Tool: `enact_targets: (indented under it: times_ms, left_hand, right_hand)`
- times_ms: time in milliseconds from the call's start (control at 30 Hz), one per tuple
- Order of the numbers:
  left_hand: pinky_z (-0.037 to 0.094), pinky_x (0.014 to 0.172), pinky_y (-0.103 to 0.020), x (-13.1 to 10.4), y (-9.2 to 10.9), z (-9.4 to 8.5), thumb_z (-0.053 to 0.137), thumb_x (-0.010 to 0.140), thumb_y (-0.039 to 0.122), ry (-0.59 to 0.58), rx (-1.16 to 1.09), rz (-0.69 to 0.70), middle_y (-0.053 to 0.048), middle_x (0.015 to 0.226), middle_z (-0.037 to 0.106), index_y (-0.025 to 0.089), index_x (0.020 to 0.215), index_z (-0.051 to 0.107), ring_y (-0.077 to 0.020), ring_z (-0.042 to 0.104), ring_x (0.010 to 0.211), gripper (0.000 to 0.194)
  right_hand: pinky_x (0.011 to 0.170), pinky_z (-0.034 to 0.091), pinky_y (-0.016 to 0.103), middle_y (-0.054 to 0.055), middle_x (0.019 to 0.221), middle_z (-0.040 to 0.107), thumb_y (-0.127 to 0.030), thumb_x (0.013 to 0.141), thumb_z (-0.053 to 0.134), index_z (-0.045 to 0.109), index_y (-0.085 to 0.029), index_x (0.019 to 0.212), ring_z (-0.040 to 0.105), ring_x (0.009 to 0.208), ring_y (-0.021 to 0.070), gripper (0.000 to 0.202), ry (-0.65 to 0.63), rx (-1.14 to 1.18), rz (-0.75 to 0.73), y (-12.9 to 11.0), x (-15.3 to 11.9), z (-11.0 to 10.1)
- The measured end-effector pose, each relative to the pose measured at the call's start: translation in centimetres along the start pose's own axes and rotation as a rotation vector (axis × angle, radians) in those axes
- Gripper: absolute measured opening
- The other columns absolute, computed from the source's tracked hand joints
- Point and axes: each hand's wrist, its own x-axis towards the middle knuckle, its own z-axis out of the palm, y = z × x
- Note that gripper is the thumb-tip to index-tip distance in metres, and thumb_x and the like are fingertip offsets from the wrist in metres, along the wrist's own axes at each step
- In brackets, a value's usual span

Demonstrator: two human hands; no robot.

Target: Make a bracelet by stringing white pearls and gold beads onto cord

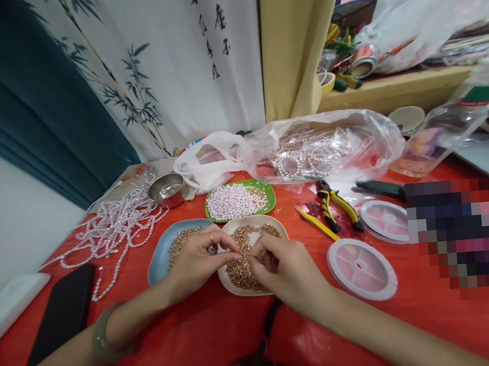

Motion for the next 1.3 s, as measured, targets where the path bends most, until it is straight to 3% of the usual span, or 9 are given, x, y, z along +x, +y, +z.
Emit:
enact_targets:
  times_ms: [533,1033,1300]
  left_hand:
    - [0.041,0.070,-0.028,-0.25,0.25,-0.01,0.066,0.071,0.021,0.024,0.046,0.026,0.001,0.073,0.055,0.021,0.072,0.065,-0.0143,0.053,0.075,0.002]
    - [0.041,0.065,-0.025,-0.63,0.41,0.12,0.064,0.074,0.024,0.077,0.303,0.277,0.000,0.071,0.065,0.020,0.075,0.064,-0.0150,0.052,0.074,0.004]
    - [0.042,0.061,-0.025,-0.61,-0.06,0.22,0.064,0.074,0.024,0.138,0.327,0.400,0.000,0.070,0.067,0.018,0.075,0.064,-0.0142,0.051,0.070,0.006]
  right_hand:
    - [0.038,0.030,0.019,-0.004,0.048,0.047,-0.018,0.075,0.047,0.054,-0.018,0.064,0.038,0.041,0.0077,0.013,0.037,-0.027,-0.083,-0.22,-0.27,-0.05]
    - [0.040,0.030,0.019,-0.004,0.050,0.045,-0.016,0.075,0.047,0.053,-0.017,0.064,0.037,0.042,0.0078,0.013,0.018,-0.034,-0.089,-0.15,-0.41,0.00]
    - [0.039,0.030,0.019,-0.004,0.049,0.044,-0.016,0.075,0.047,0.053,-0.016,0.063,0.036,0.042,0.0074,0.013,0.038,-0.041,-0.104,-0.23,-0.36,-0.01]
